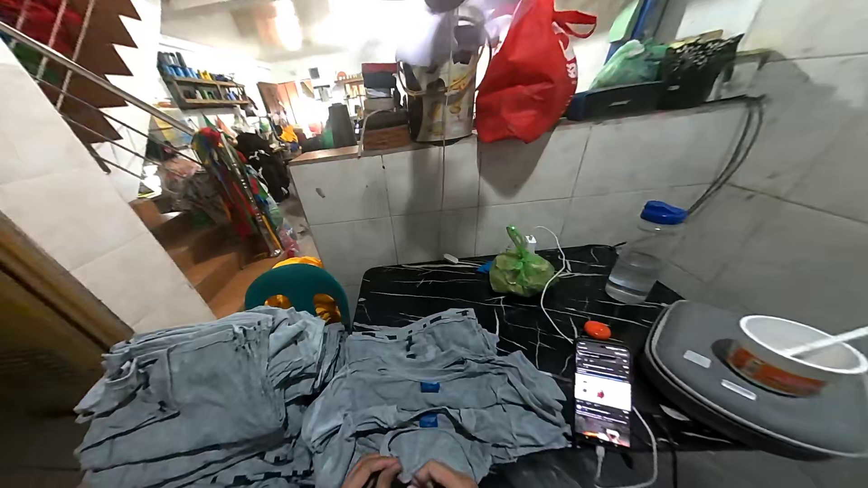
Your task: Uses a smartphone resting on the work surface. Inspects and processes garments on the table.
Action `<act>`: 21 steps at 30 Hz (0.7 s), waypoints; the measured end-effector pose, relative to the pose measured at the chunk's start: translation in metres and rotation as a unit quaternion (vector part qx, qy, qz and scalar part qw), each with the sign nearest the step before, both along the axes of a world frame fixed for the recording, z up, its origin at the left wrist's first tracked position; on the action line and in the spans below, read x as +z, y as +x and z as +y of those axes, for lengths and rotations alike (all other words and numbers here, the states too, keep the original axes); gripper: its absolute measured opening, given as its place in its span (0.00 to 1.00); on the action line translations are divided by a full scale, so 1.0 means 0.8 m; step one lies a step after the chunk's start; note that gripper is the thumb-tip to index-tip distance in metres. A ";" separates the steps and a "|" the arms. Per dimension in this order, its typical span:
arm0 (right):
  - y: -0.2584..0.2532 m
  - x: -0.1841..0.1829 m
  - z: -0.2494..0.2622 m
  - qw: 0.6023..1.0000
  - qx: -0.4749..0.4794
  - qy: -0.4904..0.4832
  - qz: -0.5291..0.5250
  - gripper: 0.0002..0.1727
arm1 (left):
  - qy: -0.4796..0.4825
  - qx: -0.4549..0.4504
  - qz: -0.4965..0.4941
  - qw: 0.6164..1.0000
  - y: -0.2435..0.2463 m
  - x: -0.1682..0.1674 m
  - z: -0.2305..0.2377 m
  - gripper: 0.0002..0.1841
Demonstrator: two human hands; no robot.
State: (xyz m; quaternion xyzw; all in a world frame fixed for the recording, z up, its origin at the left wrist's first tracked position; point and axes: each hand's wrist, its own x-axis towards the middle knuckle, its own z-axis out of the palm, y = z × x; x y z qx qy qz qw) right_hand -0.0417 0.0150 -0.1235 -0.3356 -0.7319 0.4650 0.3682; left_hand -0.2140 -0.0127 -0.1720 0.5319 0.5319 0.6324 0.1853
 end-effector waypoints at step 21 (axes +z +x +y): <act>-0.031 -0.020 0.006 0.988 -0.134 0.064 -0.047 0.24 | -0.042 -0.022 -0.174 0.984 -0.006 0.019 -0.016 0.05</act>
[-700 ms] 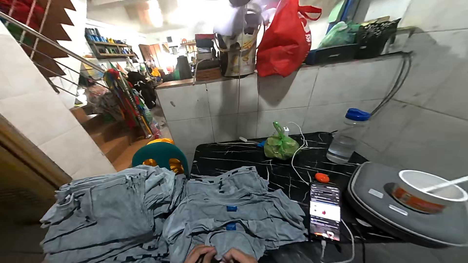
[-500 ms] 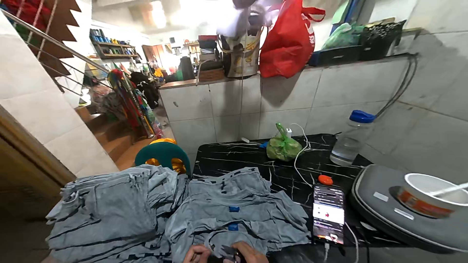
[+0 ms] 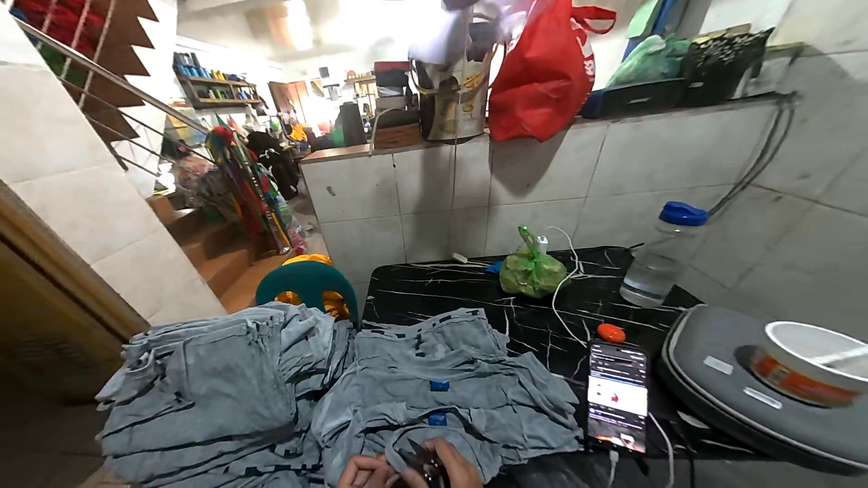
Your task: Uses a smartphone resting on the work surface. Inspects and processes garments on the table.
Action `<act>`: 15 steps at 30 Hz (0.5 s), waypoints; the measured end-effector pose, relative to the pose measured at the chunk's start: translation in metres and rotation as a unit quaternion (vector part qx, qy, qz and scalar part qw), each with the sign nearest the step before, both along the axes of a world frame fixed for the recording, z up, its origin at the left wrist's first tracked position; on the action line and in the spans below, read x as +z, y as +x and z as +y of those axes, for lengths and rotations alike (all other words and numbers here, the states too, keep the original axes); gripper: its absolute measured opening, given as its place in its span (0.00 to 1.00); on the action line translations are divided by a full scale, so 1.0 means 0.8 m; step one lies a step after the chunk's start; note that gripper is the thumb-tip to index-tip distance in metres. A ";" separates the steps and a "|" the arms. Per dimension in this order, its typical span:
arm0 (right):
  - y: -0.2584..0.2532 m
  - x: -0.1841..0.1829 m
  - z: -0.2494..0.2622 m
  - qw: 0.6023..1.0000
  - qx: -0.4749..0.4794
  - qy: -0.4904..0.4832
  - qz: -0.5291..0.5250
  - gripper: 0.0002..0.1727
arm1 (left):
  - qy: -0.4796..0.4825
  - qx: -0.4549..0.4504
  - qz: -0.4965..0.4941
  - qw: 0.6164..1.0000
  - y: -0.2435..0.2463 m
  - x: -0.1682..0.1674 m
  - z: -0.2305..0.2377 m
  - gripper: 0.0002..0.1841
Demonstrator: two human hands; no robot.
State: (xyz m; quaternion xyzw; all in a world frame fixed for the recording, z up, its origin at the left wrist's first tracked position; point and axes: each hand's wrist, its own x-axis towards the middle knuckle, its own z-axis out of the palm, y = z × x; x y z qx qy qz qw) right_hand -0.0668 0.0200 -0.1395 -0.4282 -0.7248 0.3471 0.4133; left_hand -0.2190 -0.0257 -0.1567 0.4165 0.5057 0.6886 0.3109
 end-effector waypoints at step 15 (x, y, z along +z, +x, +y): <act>0.010 -0.027 0.033 0.963 0.122 -0.170 0.169 0.08 | -0.030 0.003 0.111 0.993 0.002 0.007 -0.004 0.09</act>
